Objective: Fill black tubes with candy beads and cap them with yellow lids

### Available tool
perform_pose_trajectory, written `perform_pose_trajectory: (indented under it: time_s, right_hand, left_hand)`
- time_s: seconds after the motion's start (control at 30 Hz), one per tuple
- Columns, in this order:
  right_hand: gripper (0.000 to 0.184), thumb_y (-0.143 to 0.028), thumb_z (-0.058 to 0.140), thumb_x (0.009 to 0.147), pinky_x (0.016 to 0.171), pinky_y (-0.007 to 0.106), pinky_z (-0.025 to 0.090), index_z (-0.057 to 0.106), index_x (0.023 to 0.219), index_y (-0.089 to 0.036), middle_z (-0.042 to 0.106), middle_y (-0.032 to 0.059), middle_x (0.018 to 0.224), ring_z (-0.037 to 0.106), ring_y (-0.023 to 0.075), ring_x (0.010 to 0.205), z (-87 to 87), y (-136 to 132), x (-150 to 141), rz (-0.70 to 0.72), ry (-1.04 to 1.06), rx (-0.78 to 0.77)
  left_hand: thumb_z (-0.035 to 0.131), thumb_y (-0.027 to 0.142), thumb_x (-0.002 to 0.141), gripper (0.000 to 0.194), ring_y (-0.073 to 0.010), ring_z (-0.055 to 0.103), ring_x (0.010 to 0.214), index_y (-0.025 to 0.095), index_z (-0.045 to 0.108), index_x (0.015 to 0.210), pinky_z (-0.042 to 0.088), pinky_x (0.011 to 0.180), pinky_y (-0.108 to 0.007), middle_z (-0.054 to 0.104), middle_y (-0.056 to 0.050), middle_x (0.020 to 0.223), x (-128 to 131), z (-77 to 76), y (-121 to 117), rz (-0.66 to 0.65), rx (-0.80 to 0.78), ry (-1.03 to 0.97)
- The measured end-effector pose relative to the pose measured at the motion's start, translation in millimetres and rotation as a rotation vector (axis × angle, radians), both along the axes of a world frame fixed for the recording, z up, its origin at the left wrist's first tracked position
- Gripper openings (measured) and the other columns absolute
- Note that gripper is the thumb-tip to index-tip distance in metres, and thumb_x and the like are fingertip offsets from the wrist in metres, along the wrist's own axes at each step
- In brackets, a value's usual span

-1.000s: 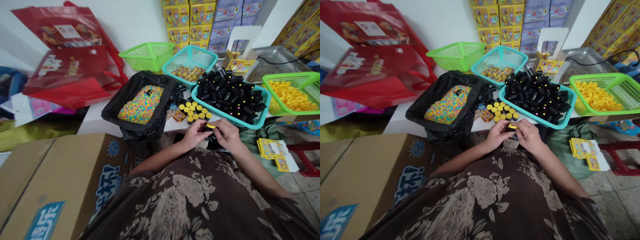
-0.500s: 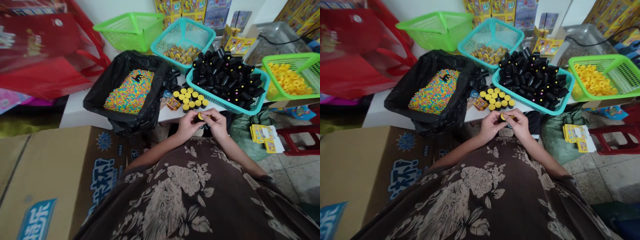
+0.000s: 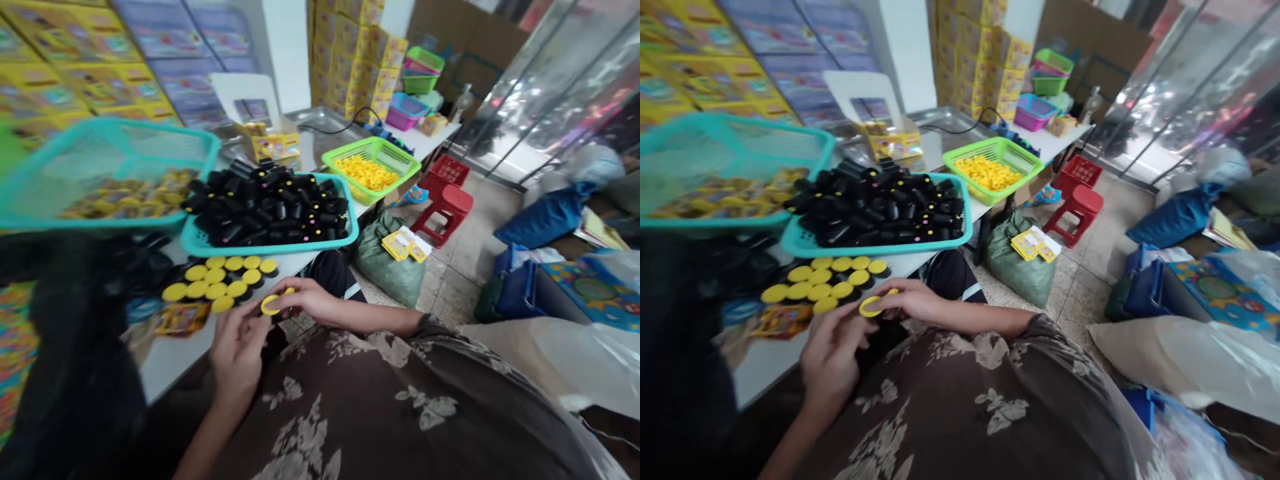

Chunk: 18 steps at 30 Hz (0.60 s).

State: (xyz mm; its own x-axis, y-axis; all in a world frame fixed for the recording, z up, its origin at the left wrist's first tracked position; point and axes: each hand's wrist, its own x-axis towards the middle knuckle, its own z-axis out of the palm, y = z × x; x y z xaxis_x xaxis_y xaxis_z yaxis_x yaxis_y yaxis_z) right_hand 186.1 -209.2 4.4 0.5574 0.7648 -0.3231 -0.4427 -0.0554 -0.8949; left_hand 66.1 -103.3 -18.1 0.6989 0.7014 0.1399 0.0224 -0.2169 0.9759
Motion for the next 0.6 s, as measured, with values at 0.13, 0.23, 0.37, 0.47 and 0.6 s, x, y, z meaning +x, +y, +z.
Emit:
perform_pose_trajectory:
  time_s: [0.13,0.23,0.37,0.47,0.6]
  right_hand:
    - [0.042,-0.043,0.099,0.051,0.062,0.025,0.044,0.068,0.071,-0.023,0.063,-0.0078,0.066,0.054,0.0111,0.061,0.8,0,-2,-0.043,0.014,0.021]
    - [0.043,-0.051,0.096,0.058,0.055,0.024,0.036,0.067,0.073,-0.023,0.065,-0.0064,0.064,0.054,0.0114,0.058,0.2,1,-4,-0.019,0.042,-0.003]
    - [0.042,-0.053,0.093,0.064,0.048,0.023,0.031,0.065,0.070,-0.022,0.061,-0.0063,0.058,0.051,0.0109,0.052,-1.5,6,-6,-0.040,0.062,-0.017]
    - [0.040,-0.051,0.091,0.066,0.046,0.023,0.029,0.063,0.067,-0.022,0.058,-0.0068,0.054,0.048,0.0101,0.048,-3.3,10,-9,-0.085,0.083,0.011]
    - [0.041,-0.049,0.089,0.065,0.044,0.024,0.028,0.058,0.063,-0.023,0.053,-0.0076,0.050,0.046,0.0103,0.046,-8.7,17,-12,-0.128,0.109,0.046]
  left_hand:
    - [0.076,0.072,0.072,0.059,-0.0148,0.057,0.049,0.021,0.061,0.098,0.038,0.039,-0.023,0.061,0.004,0.061,3,7.7,-5,-0.067,-0.325,0.083]
    - [0.082,0.067,0.068,0.058,-0.0137,0.057,0.046,0.022,0.056,0.095,0.035,0.036,-0.021,0.063,0.004,0.062,8,13.0,-11,-0.053,-0.451,0.058]
    - [0.083,0.061,0.067,0.054,-0.0120,0.053,0.042,0.023,0.054,0.093,0.031,0.035,-0.021,0.060,0.007,0.057,12,16.4,-16,0.017,-0.479,0.025]
    - [0.079,0.060,0.071,0.049,-0.0106,0.050,0.042,0.023,0.054,0.090,0.030,0.037,-0.020,0.056,0.009,0.055,12,15.3,-18,0.030,-0.456,-0.017]
    - [0.078,0.058,0.074,0.047,-0.0081,0.045,0.042,0.022,0.055,0.091,0.028,0.039,-0.020,0.052,0.009,0.056,13,7.5,-22,0.091,-0.432,-0.068]
